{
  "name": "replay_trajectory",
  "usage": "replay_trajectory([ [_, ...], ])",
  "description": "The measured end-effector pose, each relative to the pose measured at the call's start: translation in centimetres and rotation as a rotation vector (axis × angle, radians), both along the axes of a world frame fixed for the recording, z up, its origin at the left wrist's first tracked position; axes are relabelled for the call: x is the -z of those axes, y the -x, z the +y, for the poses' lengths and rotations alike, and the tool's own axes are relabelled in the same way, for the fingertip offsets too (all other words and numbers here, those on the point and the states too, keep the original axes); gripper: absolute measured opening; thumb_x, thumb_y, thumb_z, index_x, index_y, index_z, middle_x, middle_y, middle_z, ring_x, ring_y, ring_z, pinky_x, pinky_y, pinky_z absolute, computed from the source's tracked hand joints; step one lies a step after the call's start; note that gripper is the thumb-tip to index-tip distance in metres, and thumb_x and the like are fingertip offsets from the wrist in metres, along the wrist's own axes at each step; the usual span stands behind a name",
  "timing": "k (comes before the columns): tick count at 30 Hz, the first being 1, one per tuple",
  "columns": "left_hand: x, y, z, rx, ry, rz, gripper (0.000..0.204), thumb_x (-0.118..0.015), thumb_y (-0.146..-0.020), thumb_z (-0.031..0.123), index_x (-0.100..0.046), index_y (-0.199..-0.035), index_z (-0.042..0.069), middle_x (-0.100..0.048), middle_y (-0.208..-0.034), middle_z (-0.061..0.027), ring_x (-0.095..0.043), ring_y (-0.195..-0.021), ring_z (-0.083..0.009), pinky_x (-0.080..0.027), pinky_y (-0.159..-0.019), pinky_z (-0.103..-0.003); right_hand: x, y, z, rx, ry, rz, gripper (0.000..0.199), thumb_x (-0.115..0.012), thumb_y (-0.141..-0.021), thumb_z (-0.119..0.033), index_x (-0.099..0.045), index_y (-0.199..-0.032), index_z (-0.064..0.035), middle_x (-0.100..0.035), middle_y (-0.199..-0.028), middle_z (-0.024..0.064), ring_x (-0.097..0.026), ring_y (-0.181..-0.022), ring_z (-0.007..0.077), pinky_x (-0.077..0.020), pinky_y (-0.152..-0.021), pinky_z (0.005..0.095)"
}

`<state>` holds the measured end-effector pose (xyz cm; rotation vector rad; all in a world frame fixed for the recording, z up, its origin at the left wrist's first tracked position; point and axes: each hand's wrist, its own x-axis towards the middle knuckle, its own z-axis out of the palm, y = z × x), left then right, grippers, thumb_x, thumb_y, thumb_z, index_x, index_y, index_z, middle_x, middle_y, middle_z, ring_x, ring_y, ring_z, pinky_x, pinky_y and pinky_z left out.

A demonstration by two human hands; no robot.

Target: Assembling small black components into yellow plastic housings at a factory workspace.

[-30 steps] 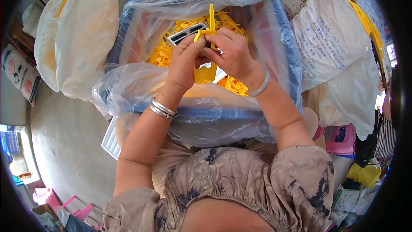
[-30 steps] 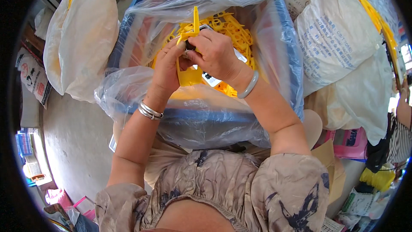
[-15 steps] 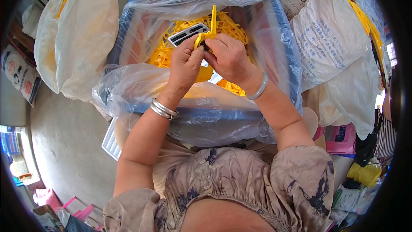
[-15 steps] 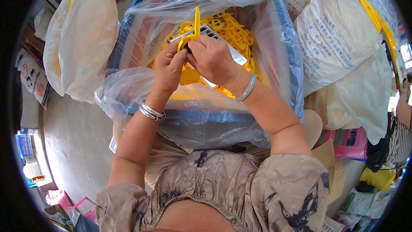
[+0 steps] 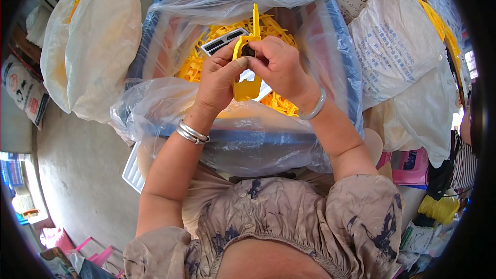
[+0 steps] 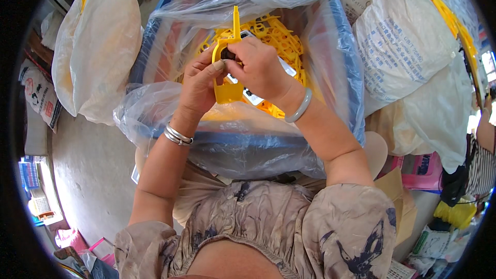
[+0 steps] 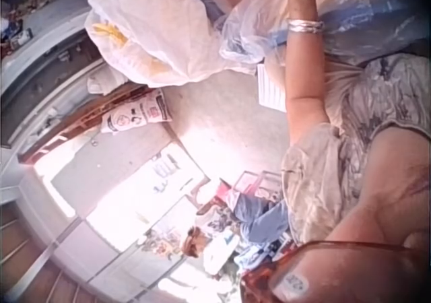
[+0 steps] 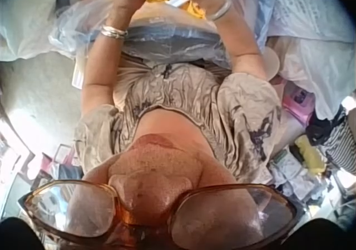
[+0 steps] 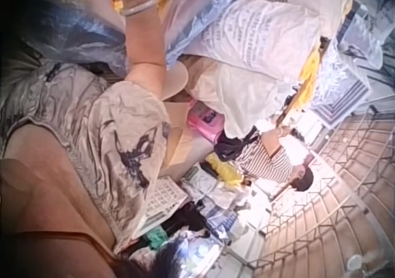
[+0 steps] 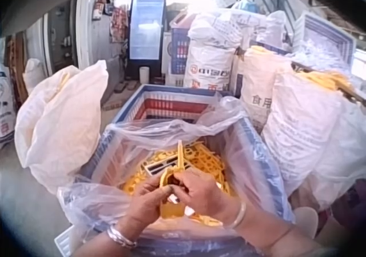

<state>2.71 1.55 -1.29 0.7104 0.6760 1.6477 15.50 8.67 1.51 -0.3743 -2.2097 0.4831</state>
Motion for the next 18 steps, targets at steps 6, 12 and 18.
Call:
replay_trajectory([
  [6,0.21,-0.47,-0.1,-0.123,-0.043,0.221,0.04,-0.053,-0.08,0.004,-0.045,-0.119,-0.002,-0.054,-0.105,-0.0057,-0.052,-0.09,-0.0096,-0.042,-0.08,-0.022,0.05,0.23,-0.1,0.057,-0.145,-0.028,0.016,-0.062,-0.068,-0.005,-0.052,-0.079,-0.0014,-0.052,-0.071,0.0126,-0.052,-0.063,0.0289,-0.0436,-0.054,0.0349],
  [12,0.57,-0.67,0.24,-0.198,-0.015,0.276,0.033,-0.05,-0.08,0.004,-0.051,-0.113,-0.002,-0.057,-0.095,-0.0041,-0.052,-0.083,-0.0078,-0.043,-0.075,-0.021,0.22,0.13,-0.07,0.063,-0.271,-0.067,0.013,-0.061,-0.07,-0.009,-0.051,-0.075,-0.0029,-0.05,-0.068,0.0117,-0.053,-0.06,0.0269,-0.044,-0.052,0.0338],
  [18,0.89,-0.67,0.02,-0.299,-0.006,0.455,0.029,-0.049,-0.08,0.003,-0.054,-0.107,-0.003,-0.058,-0.092,-0.0043,-0.054,-0.078,-0.0078,-0.044,-0.07,-0.02,0.61,0.33,-0.41,0.091,-0.309,-0.146,0.015,-0.062,-0.069,-0.011,-0.05,-0.074,-0.0032,-0.05,-0.067,0.0105,-0.053,-0.059,0.0264,-0.0446,-0.053,0.033],
])
